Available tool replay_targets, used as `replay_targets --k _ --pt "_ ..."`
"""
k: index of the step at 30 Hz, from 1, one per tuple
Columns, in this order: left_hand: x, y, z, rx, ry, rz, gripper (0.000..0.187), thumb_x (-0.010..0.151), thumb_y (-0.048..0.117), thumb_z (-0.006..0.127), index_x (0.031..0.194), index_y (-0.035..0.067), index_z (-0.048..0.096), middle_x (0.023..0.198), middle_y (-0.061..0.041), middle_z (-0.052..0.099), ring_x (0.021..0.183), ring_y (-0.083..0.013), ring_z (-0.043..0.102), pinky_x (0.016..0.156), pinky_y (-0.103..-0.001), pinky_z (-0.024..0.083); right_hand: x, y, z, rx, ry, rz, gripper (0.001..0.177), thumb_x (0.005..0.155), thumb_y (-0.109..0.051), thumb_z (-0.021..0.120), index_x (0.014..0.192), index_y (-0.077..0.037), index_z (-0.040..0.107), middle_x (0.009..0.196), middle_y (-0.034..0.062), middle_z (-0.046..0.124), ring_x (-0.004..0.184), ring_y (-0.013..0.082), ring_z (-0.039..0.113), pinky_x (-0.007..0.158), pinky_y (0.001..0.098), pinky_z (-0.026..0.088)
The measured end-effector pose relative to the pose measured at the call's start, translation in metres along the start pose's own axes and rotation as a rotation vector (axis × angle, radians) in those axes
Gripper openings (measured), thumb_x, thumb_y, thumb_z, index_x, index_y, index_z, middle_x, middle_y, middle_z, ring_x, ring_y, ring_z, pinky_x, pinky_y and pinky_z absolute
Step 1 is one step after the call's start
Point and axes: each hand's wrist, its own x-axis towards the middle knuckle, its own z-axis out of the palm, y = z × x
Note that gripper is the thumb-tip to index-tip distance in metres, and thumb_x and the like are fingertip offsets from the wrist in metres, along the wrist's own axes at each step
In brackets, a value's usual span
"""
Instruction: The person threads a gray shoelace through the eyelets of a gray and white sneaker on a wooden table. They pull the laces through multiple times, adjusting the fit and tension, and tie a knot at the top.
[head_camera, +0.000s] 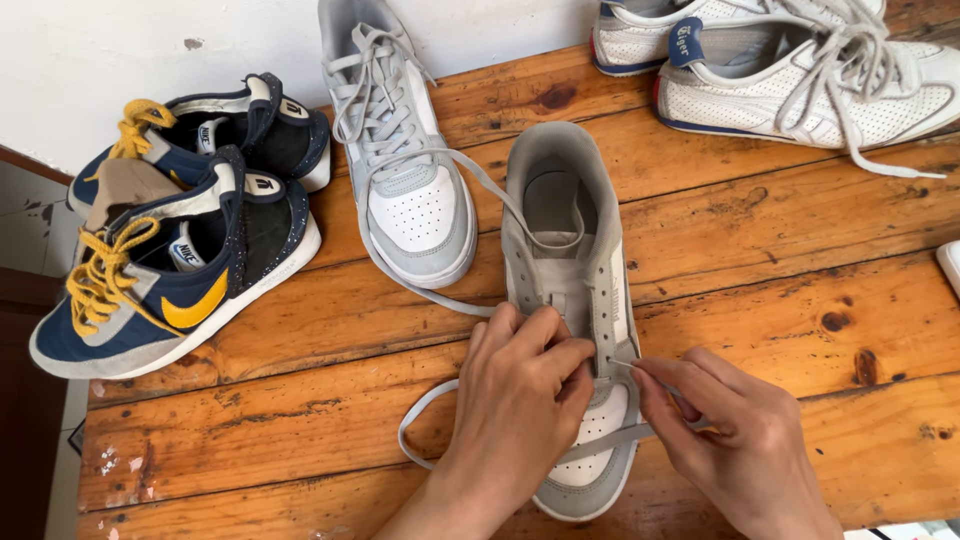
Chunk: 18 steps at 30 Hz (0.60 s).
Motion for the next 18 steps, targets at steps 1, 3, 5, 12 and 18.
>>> replay_targets --k 1,3,5,12,18 --pt "0.001 -0.001 -0.001 -0.003 -0.004 -0.005 0.015 0.079 0.003 0.077 0.093 0.002 0.078 0.084 -0.005 0.062 0.086 -0.0254 0.055 0.078 -0.040 0.044 0.000 0.001 0.001 -0.028 0.015 -0.011 0.012 0.080 -0.004 0.078 0.092 -0.003 0.076 0.063 0.0037 0.059 0.047 0.0103 0.056 0.043 0.0265 0.045" --pt "0.002 -0.001 0.000 -0.012 -0.016 -0.017 0.014 0.080 0.004 0.078 0.094 0.003 0.079 0.085 -0.005 0.062 0.085 -0.0245 0.055 0.078 -0.039 0.043 -0.003 0.001 0.003 -0.088 0.044 -0.030 0.010 0.080 -0.005 0.079 0.089 -0.003 0.076 0.061 0.0045 0.056 0.046 0.0119 0.055 0.043 0.0288 0.043" --pt "0.003 -0.001 0.001 0.032 -0.009 0.009 0.014 0.079 0.003 0.079 0.093 0.002 0.079 0.085 -0.004 0.062 0.086 -0.0237 0.054 0.079 -0.039 0.043 -0.004 0.001 0.005 -0.093 0.048 -0.064 0.013 0.080 -0.004 0.078 0.092 -0.003 0.075 0.062 0.0047 0.055 0.046 0.0121 0.054 0.043 0.0291 0.043" --pt "0.003 -0.004 0.004 0.079 0.013 0.100 0.011 0.081 0.002 0.078 0.091 0.003 0.079 0.088 -0.002 0.063 0.088 -0.0220 0.050 0.079 -0.038 0.039 -0.007 0.003 0.012 -0.201 0.033 -0.192 0.014 0.079 -0.001 0.078 0.092 -0.001 0.073 0.066 0.0064 0.054 0.051 0.0168 0.056 0.047 0.0335 0.046" --pt "0.003 -0.009 0.004 0.080 0.023 0.211 0.004 0.083 0.001 0.078 0.087 0.003 0.077 0.094 -0.002 0.063 0.095 -0.0222 0.052 0.084 -0.039 0.036 -0.009 -0.002 0.010 -0.339 0.008 -0.239 0.012 0.080 -0.002 0.076 0.089 -0.002 0.068 0.072 0.0075 0.057 0.058 0.0213 0.063 0.050 0.0355 0.049"
